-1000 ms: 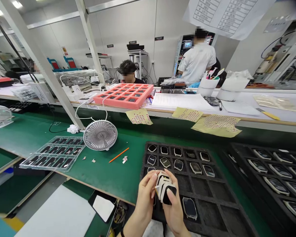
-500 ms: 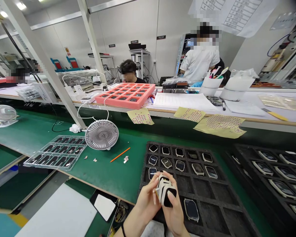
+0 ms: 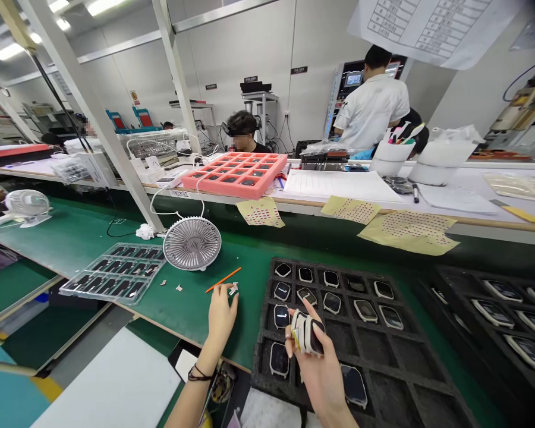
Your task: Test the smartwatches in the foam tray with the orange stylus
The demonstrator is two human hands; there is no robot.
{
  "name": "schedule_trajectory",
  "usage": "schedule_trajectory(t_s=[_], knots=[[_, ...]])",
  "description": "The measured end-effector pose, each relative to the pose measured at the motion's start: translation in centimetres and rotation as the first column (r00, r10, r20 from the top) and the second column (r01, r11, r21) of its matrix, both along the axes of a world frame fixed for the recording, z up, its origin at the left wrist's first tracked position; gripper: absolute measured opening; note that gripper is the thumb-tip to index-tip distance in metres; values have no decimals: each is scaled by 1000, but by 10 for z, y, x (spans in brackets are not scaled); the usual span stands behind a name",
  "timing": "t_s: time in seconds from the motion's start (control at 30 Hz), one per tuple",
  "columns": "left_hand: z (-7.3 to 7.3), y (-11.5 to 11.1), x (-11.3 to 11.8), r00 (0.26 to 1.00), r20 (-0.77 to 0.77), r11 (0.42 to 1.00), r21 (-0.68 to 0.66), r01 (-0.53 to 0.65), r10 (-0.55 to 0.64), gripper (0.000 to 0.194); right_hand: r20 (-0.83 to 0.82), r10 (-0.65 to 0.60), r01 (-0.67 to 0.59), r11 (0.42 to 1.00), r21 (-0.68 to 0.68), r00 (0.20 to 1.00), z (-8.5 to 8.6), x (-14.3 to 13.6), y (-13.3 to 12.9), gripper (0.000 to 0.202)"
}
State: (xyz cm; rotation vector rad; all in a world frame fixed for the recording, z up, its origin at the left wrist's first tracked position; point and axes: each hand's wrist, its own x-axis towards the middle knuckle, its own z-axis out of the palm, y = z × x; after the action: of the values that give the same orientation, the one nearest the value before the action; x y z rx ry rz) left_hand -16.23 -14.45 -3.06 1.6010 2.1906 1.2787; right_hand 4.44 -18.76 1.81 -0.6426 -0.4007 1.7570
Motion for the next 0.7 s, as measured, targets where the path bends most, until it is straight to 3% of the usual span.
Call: schedule_trajectory(t_s=[0.07, 0.23, 0.33, 0.43, 0.57, 0.7], knots=[[-10, 5, -13, 994, -108, 999, -38, -8, 3, 12, -11, -4, 4, 1000, -14, 1000, 1, 3, 1, 50], [-18, 11, -22, 992, -108, 996, -73, 57, -64, 14, -71, 28, -35, 995, -97, 997, 4, 8, 5, 39], [-9, 9, -21, 989, -90, 990, -85, 111, -119, 21, -142, 95, -116, 983, -144, 985, 4, 13, 9, 29], [13, -2, -5, 969, 43, 969, -17, 245, -244, 25, -179, 177, -202, 970, -138, 968, 4, 14, 13, 26], [53, -22, 36, 815, 285, 862, 134, 488, -505, 18, -210, 257, -290, 947, -140, 943, 7, 12, 13, 28], [81, -29, 58, 568, 308, 637, 208, 743, -763, 12, -271, 320, -370, 915, -160, 908, 13, 14, 8, 29]])
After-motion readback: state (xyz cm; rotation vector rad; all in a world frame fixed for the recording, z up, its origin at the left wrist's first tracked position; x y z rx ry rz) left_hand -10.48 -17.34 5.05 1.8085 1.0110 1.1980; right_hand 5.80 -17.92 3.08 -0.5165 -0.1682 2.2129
